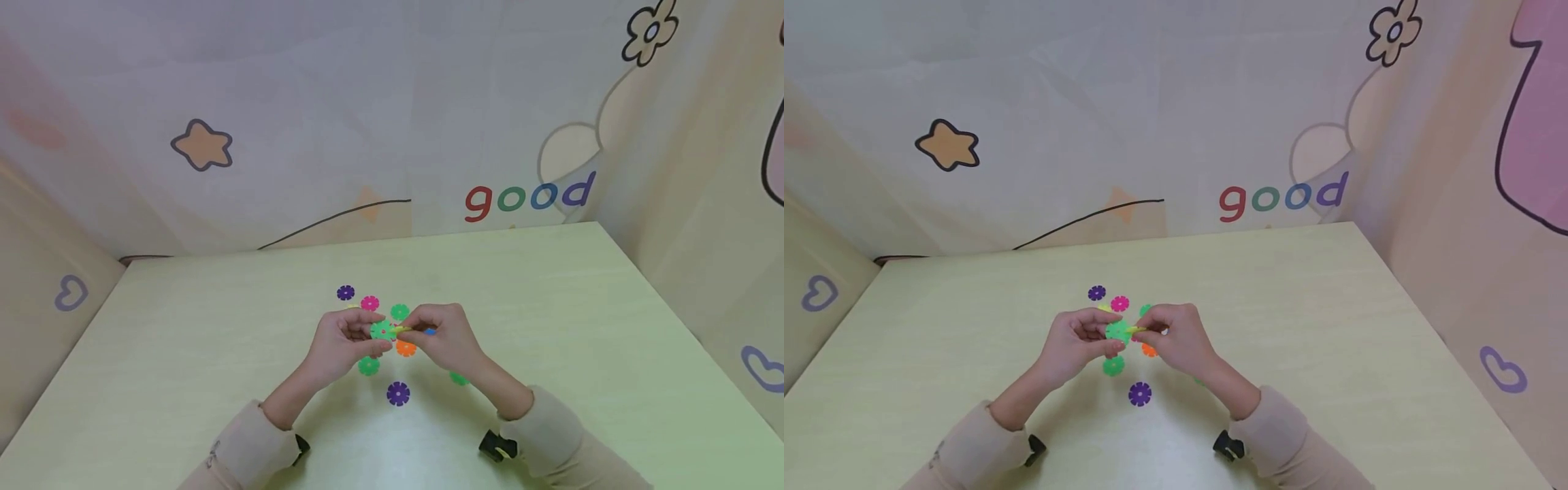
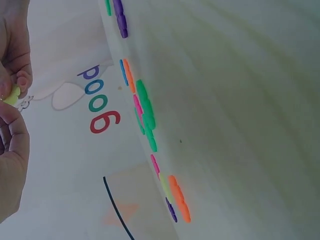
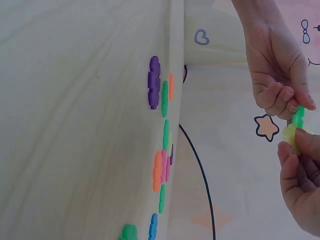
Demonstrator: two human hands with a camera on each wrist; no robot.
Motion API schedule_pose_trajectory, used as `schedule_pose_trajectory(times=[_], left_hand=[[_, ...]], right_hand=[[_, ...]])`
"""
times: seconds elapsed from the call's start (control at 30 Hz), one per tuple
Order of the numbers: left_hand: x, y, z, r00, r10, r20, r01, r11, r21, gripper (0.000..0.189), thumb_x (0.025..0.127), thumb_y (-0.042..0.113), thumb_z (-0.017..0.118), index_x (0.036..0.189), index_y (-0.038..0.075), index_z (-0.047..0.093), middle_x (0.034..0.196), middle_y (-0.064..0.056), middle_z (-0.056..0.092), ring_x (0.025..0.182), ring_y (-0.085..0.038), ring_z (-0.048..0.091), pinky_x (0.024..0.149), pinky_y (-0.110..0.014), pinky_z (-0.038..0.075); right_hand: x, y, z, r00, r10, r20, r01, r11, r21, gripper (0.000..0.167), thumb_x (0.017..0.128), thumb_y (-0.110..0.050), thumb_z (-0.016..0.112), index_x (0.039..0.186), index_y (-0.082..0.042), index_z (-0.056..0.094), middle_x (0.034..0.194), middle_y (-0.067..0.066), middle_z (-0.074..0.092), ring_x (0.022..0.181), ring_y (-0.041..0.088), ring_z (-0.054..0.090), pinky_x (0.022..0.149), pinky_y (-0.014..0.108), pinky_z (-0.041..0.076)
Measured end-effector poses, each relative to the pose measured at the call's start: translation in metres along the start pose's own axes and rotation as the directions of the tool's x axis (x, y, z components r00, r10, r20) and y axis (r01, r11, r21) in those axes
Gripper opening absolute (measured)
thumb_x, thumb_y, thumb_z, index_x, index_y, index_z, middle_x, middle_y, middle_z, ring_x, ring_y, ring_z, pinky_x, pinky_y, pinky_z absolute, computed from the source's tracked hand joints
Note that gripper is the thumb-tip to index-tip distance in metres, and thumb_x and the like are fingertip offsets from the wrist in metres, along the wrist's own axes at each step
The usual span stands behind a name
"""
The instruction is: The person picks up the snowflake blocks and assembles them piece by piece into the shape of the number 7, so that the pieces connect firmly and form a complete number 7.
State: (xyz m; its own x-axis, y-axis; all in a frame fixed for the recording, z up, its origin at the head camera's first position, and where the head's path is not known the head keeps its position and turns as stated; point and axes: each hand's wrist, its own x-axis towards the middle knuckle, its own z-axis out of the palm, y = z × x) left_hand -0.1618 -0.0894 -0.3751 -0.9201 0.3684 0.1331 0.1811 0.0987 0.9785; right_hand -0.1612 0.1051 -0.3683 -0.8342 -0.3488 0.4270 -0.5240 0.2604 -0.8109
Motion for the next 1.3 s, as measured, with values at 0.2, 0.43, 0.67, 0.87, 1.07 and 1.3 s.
schedule_pose_trajectory(times=[0.2,0.43,0.67,0.87,1.07,1.3], left_hand=[[-0.001,0.001,-0.001,1.0,0.0,0.019,-0.001,1.0,0.012,0.035,0.073,0.0,0.073,0.105,-0.009,0.06,0.077,-0.014,0.066,0.063,-0.019,0.064,0.06,-0.027,0.053],[-0.002,0.0,-0.002,0.999,-0.031,0.028,0.031,0.999,0.011,0.033,0.074,0.001,0.073,0.104,-0.006,0.059,0.079,-0.011,0.066,0.067,-0.018,0.063,0.063,-0.026,0.053],[-0.002,-0.001,-0.004,0.999,-0.044,0.004,0.043,0.999,0.029,0.033,0.074,0.0,0.073,0.104,-0.006,0.06,0.078,-0.01,0.065,0.068,-0.018,0.061,0.063,-0.024,0.052],[-0.002,-0.001,-0.005,0.999,-0.041,-0.004,0.041,0.999,0.014,0.033,0.073,0.0,0.073,0.103,-0.003,0.06,0.077,-0.006,0.064,0.067,-0.018,0.06,0.062,-0.024,0.051],[-0.003,0.0,-0.006,1.0,-0.018,-0.001,0.018,1.0,0.021,0.033,0.072,-0.002,0.074,0.102,-0.004,0.061,0.077,-0.006,0.063,0.067,-0.017,0.059,0.062,-0.023,0.05],[-0.002,-0.001,-0.007,1.0,-0.016,0.018,0.016,1.0,0.012,0.034,0.071,-0.001,0.074,0.102,-0.004,0.061,0.077,-0.006,0.063,0.067,-0.017,0.06,0.063,-0.023,0.051]], right_hand=[[0.0,0.001,0.001,1.0,0.027,0.011,-0.027,1.0,0.003,0.005,0.074,0.002,0.072,0.072,0.0,0.068,0.066,0.003,0.064,0.058,0.01,0.055,0.057,0.025,0.05],[0.0,0.004,-0.006,0.994,0.012,0.108,-0.008,0.999,-0.039,0.008,0.077,-0.005,0.072,0.083,-0.002,0.069,0.074,0.002,0.065,0.065,0.011,0.059,0.062,0.027,0.052],[-0.002,0.009,-0.022,0.982,0.057,0.181,-0.034,0.991,-0.13,0.015,0.076,-0.005,0.072,0.09,-0.002,0.068,0.079,0.002,0.066,0.069,0.01,0.059,0.063,0.024,0.052],[-0.007,0.017,-0.035,0.968,0.124,0.217,-0.079,0.976,-0.203,0.019,0.075,-0.006,0.073,0.093,-0.001,0.068,0.083,0.004,0.066,0.071,0.011,0.057,0.063,0.023,0.05],[-0.011,0.028,-0.045,0.942,0.194,0.274,-0.134,0.965,-0.225,0.022,0.076,-0.008,0.073,0.095,0.001,0.067,0.084,0.008,0.066,0.069,0.011,0.056,0.061,0.023,0.049],[-0.018,0.041,-0.055,0.897,0.269,0.349,-0.195,0.953,-0.234,0.022,0.075,-0.007,0.073,0.095,0.0,0.067,0.078,0.003,0.062,0.069,0.011,0.056,0.065,0.026,0.049]])
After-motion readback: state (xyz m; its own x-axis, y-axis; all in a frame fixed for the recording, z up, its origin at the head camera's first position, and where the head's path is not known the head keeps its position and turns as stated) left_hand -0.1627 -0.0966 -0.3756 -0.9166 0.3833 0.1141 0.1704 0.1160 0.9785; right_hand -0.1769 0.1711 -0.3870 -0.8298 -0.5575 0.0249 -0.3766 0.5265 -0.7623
